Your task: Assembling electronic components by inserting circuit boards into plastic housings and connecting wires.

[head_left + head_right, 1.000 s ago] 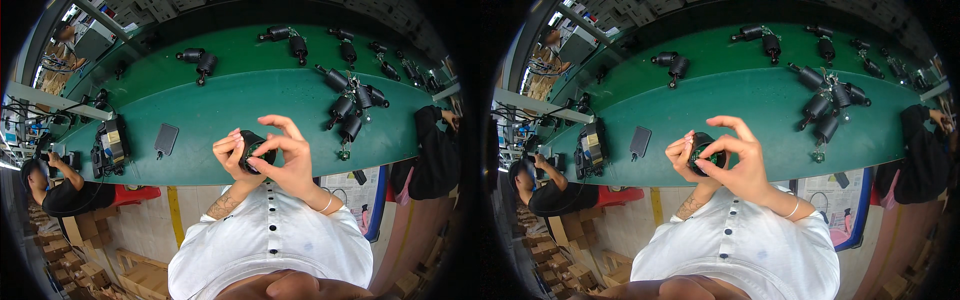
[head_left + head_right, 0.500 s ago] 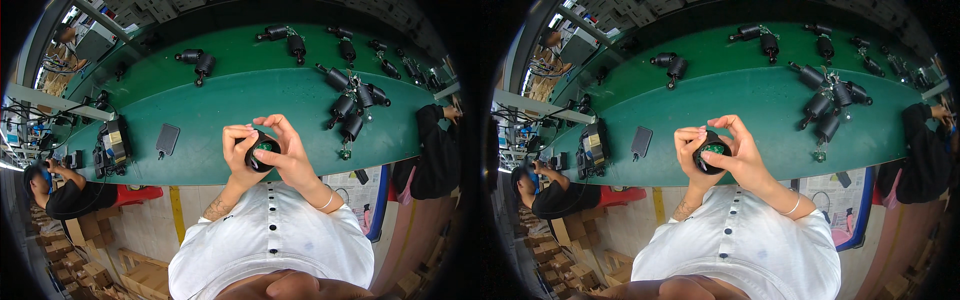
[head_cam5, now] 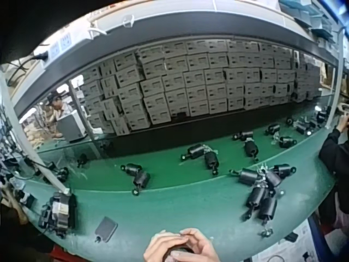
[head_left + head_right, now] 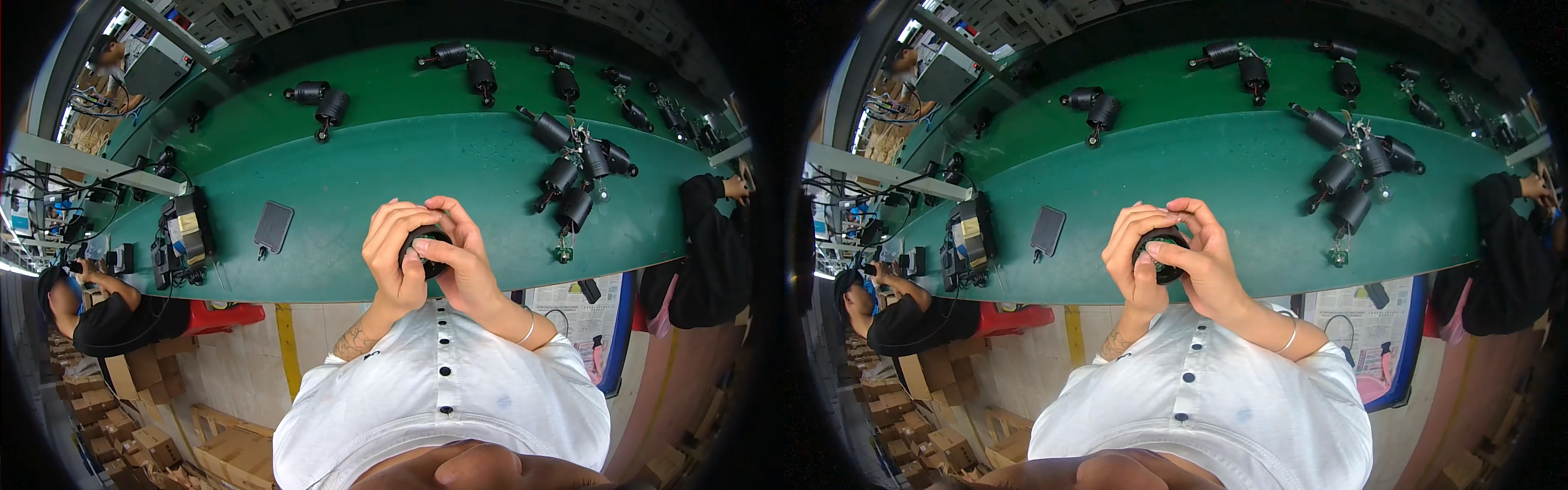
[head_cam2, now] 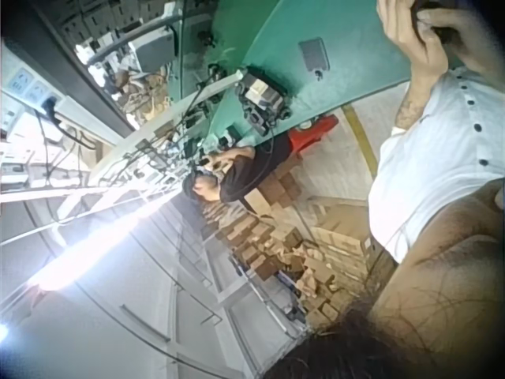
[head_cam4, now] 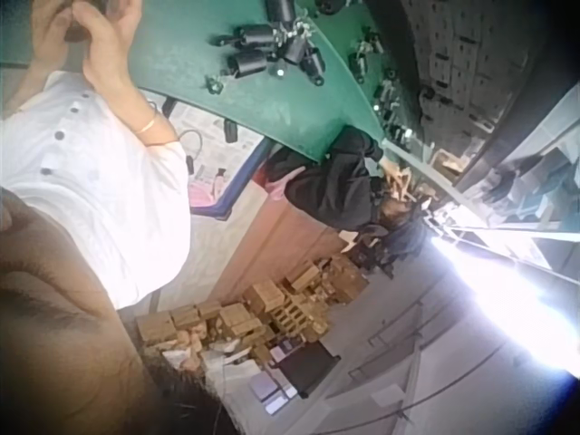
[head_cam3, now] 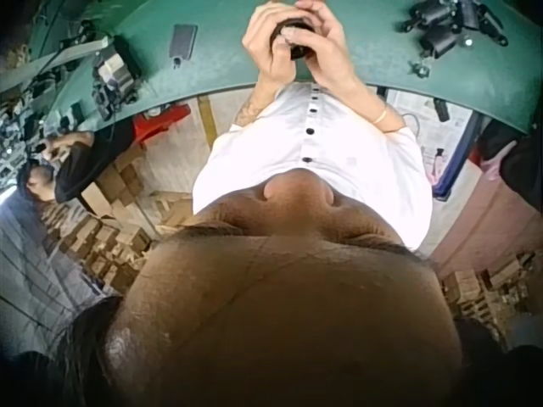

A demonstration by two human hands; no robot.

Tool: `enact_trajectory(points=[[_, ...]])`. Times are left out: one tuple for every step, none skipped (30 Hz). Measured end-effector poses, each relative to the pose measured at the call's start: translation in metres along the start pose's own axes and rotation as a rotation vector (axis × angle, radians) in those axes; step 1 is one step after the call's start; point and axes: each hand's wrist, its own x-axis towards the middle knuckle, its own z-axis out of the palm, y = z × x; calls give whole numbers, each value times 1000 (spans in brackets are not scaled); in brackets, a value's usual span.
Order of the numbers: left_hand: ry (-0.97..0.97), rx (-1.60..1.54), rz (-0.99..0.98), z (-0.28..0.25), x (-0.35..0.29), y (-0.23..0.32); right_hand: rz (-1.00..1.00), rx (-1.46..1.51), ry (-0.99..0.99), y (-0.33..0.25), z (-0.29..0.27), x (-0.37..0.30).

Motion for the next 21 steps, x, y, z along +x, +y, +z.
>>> enact_trajectory(points=[[2,-9,1,0,0,0,5,9,4,0,0,0],[3,-18,1,0,0,1,11,19,7,0,-1,-1],[4,-27,2,0,1,1,16,29,11,0,-1,-1],[6,-26,2,1,0,2,17,28,10,0,-1,-2],[10,-31,-1,1,0,2,18,29,8,0,-1,-2],[14,-35,-3,1,0,3,19,31,5,0,-1,-2],[18,-39,-5,1,0,3,20,32,3,0,-1,-2],[22,-42,-8,1,0,3,21,34,1,1,-1,-2],[23,-42,-8,1,0,4,22,33,0,0,0,-3],[21,-42,-1,1,1,4,25,33,-1,0,0,-4],[19,-43,5,0,1,4,27,32,-2,0,0,-4],[16,-44,12,0,2,4,29,32,-2,-1,1,-5],[13,-46,19,-1,2,5,31,31,-2,-1,1,-5],[14,-46,19,-2,3,5,31,31,-2,-2,1,-5],[-4,-58,-5,-4,4,7,38,14,-12,-3,0,-5],[-23,-71,-29,-5,5,8,44,-3,-22,-4,0,-4],[-42,-83,-53,-6,6,10,50,-19,-32,-5,-1,-3],[-61,-96,-77,-6,6,12,56,-35,-41,-7,-2,-3],[-60,-96,-77,-6,7,13,57,-36,-41,-8,-4,-2],[-52,-107,-95,-6,7,14,67,-55,-67,-10,-7,0],[-43,-119,-113,-6,7,16,77,-74,-92,-12,-10,1]])
